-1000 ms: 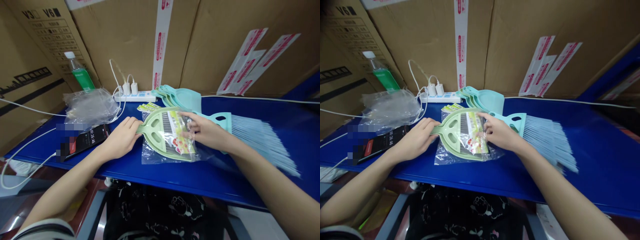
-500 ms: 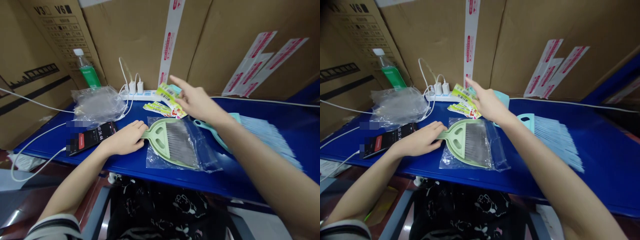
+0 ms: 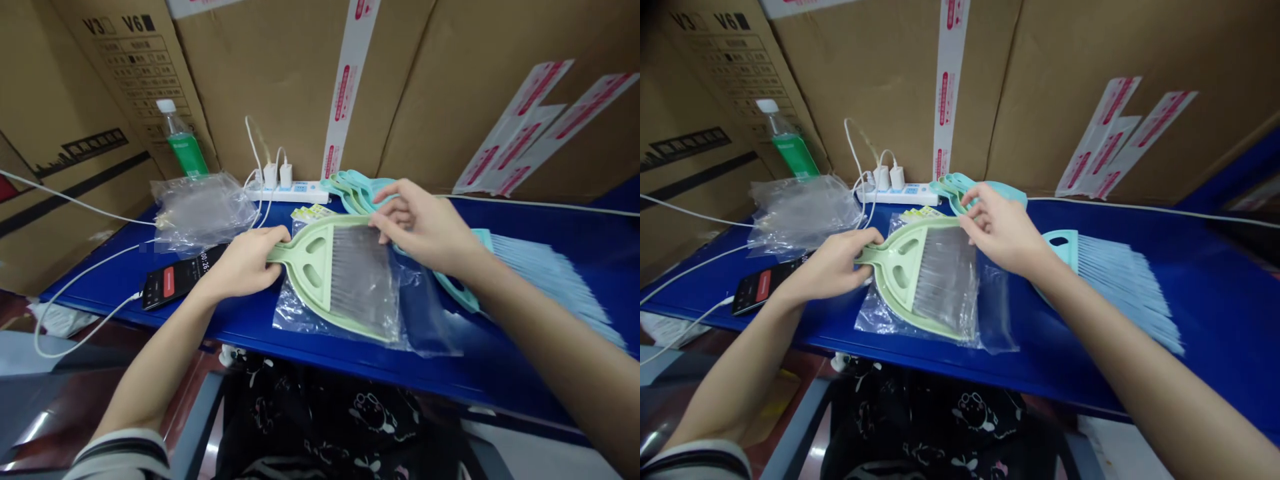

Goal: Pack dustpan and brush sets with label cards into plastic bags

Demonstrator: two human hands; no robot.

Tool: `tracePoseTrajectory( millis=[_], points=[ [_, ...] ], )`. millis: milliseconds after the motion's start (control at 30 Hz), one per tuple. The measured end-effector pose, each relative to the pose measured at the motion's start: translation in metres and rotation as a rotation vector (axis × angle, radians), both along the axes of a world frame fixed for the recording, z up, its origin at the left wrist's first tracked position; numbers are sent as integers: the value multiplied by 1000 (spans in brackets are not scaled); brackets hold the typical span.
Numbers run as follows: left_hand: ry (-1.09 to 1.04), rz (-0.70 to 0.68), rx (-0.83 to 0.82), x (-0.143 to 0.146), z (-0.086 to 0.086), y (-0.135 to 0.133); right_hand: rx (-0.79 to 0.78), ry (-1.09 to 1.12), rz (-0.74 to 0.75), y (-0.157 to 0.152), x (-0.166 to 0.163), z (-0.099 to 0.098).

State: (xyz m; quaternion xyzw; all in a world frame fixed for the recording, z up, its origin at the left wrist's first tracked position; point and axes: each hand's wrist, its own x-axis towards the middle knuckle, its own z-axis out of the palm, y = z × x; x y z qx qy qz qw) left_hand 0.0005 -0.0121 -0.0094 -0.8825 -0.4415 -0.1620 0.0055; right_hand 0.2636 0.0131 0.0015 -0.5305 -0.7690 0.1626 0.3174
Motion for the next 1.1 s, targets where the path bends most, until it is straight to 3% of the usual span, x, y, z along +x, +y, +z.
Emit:
tracePoseTrajectory(
  millis=[100, 300, 467, 600, 767, 833, 967, 1100],
  points=[
    [-65, 69, 54, -1, 0, 2, -122, 157, -63, -12, 14, -11],
    [-77, 105, 63, -1, -3, 5, -498, 567, 144, -14, 17, -32],
    [-46, 34, 79, 4, -6, 6, -672, 683, 202, -22, 12, -35],
    [-6, -8, 339, 9, -12, 1, -656, 776, 217, -25, 13, -36],
    [-9, -268, 785, 10, -16, -3, -623, 799, 221, -23, 19, -33],
    [3, -288, 888, 6, -11, -2, -610, 799, 204, -23, 21, -31],
    [-14, -193, 1076, -23, 7, 1, -545, 834, 138, -21, 27, -28],
    [-224, 100, 1377, -79, 20, -4, -495, 837, 109, -19, 30, -28]
  ],
)
